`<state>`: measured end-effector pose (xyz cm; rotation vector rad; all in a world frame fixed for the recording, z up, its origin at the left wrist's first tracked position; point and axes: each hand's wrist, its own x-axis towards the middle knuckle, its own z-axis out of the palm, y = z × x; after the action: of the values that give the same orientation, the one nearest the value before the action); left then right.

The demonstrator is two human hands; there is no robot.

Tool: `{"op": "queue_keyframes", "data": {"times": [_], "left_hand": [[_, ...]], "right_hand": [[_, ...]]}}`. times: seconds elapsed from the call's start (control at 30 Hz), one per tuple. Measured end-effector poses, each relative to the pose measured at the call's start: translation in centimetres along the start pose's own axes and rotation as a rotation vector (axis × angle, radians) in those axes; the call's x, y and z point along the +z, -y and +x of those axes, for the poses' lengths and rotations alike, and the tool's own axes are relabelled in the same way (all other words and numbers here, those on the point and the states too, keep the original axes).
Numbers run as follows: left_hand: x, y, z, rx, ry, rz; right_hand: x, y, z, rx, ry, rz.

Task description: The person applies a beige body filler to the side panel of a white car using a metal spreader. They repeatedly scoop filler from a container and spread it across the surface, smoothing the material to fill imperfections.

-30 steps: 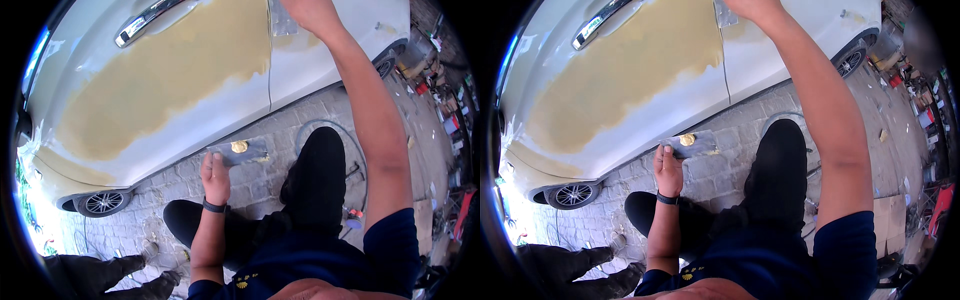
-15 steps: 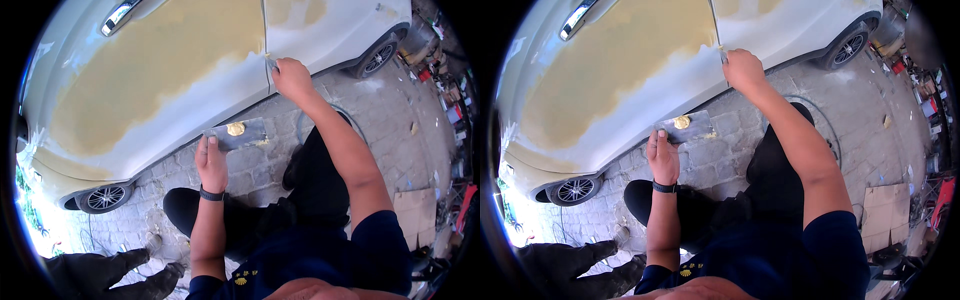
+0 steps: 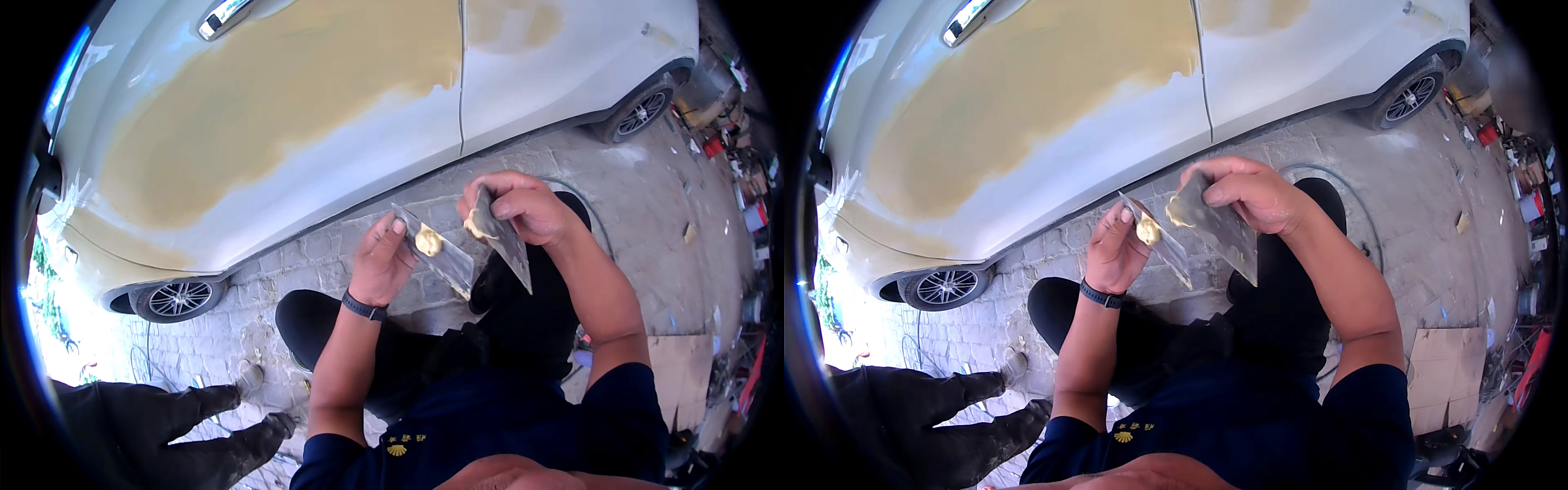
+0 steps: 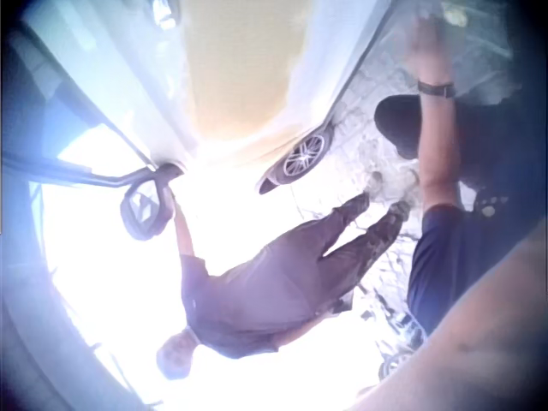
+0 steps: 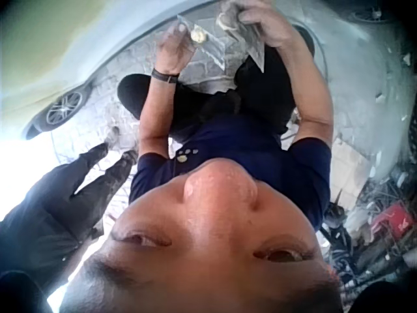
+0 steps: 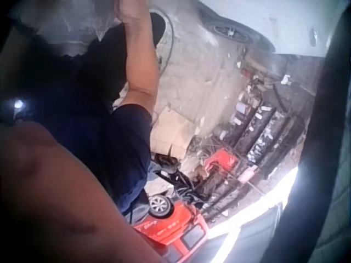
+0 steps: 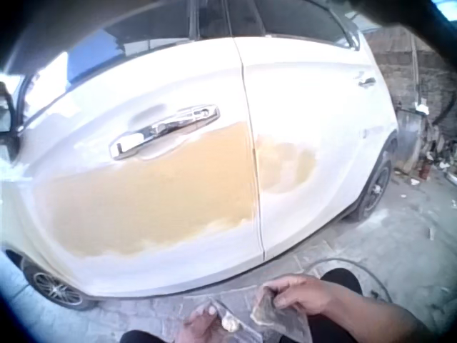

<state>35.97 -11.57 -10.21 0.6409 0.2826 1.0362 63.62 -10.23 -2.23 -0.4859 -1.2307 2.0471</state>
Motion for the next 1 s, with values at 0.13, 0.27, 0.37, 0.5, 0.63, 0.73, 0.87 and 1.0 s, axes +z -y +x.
{"op": "queue_keyframes", "data": {"times": [0.13, 0.27, 0.37, 0.5, 0.63, 0.73, 0.87, 1.0], "left_hand": [[2.6, -0.6, -0.4, 0.092, 0.071, 0.271], [1.2, -4.0, -1.7, 0.306, -0.021, 0.171], [-0.8, -4.6, -1.8, 0.390, -0.088, 0.011], [-0.9, -3.9, -1.1, 0.411, -0.128, 0.066], [-1.3, -3.6, -1.2, 0.431, -0.213, 0.136], [-1.4, -3.8, -1.5, 0.444, -0.246, 0.160], [-2.5, -4.1, -1.7, 0.472, -0.267, 0.187], [-3.2, -5.3, -1.8, 0.504, -0.290, 0.246]], "right_hand": [[0.5, -4.1, 1.0, 0.386, -0.031, -0.058], [-1.3, -2.2, 2.5, 0.107, -0.430, -0.767], [-5.2, -1.4, 5.2, -0.540, -0.986, -1.125], [-8.3, -2.4, 10.7, -0.836, -1.378, -1.148], [-7.5, -4.0, 15.8, -0.840, -1.531, -1.054], [-6.5, -5.0, 18.3, -0.875, -1.596, -0.986], [-4.9, -7.7, 19.6, -0.944, -1.484, -1.102], [-2.9, -10.6, 17.9, -0.731, -0.963, -1.182]]}}
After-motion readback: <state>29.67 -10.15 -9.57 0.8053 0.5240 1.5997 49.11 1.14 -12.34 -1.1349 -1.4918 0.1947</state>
